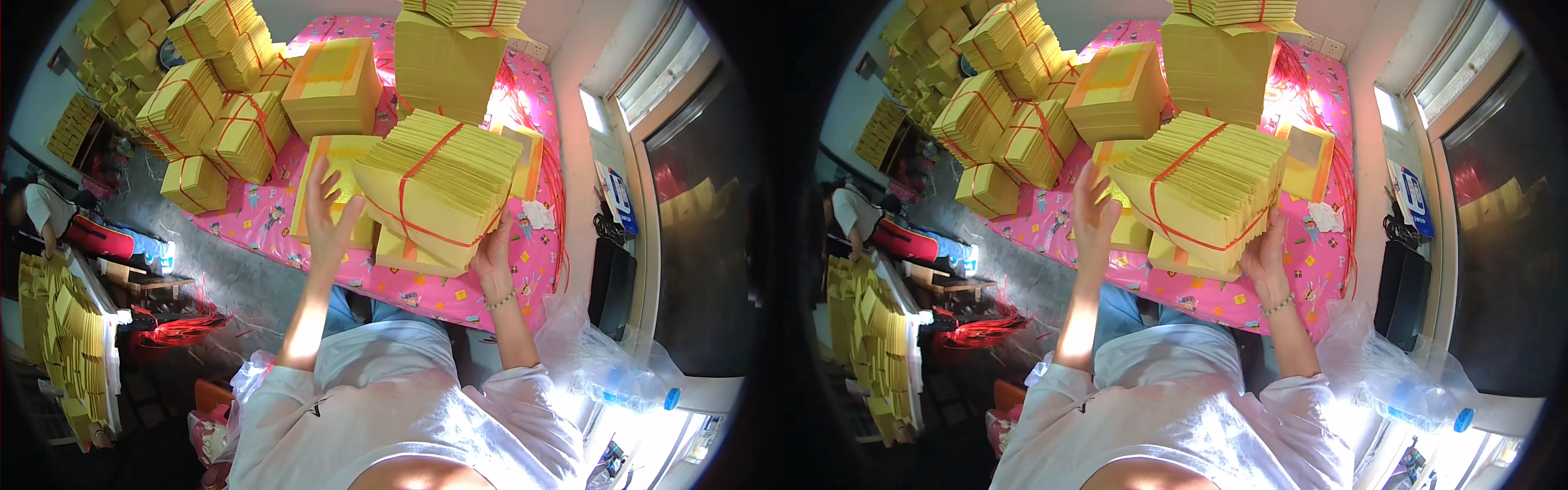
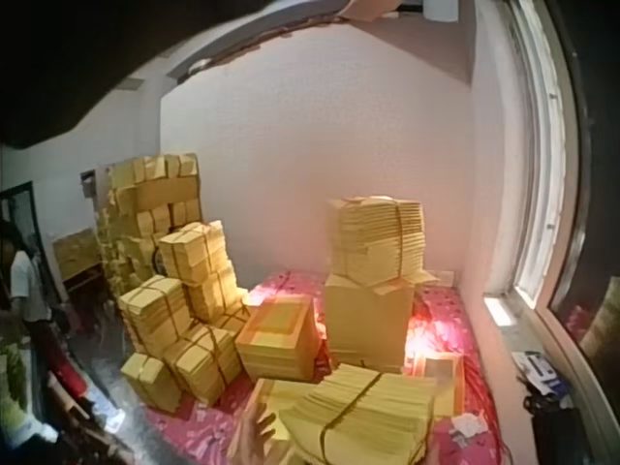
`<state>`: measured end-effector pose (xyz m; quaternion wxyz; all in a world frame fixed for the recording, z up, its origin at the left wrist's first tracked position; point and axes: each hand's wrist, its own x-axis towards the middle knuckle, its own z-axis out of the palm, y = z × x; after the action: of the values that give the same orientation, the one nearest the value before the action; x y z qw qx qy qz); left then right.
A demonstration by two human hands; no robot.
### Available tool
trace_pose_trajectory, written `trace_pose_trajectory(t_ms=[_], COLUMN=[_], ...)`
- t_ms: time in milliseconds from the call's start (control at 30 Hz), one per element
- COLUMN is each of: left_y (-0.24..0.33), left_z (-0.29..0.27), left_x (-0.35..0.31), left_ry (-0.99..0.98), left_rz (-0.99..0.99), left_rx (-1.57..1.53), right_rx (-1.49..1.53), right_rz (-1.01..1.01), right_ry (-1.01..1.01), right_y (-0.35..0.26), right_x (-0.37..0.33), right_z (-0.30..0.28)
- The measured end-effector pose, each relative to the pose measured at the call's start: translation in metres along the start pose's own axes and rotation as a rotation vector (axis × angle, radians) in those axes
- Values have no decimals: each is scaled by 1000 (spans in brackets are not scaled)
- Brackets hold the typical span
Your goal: The person folds yellow paper sheets with a central metallic square into smaller rectangles. They repeatedly pick up sheets, fold them in half, and place them into a growing stack on the table. The person works with a large pile of yellow paper sheets and red string bundles.
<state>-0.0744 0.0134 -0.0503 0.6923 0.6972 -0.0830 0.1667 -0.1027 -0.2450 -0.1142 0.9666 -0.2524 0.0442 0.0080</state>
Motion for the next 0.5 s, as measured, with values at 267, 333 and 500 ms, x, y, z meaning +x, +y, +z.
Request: trace_pose_trajectory(t_ms=[267,333,500], left_y=[2,29,57], left_z=[13,18,12], left_x=[19,30,54], left_ry=[-255,-260,-212], left_rz=[-250,-355,-539], left_rx=[-431,-537,-604], right_rx=[-87,-184,-507], right_rz=[350,411,407], right_ry=[-186,-287,-250], right_y=[-30,-41,-57], right_x=[-5,-12,-19], right_z=[42,48,53])
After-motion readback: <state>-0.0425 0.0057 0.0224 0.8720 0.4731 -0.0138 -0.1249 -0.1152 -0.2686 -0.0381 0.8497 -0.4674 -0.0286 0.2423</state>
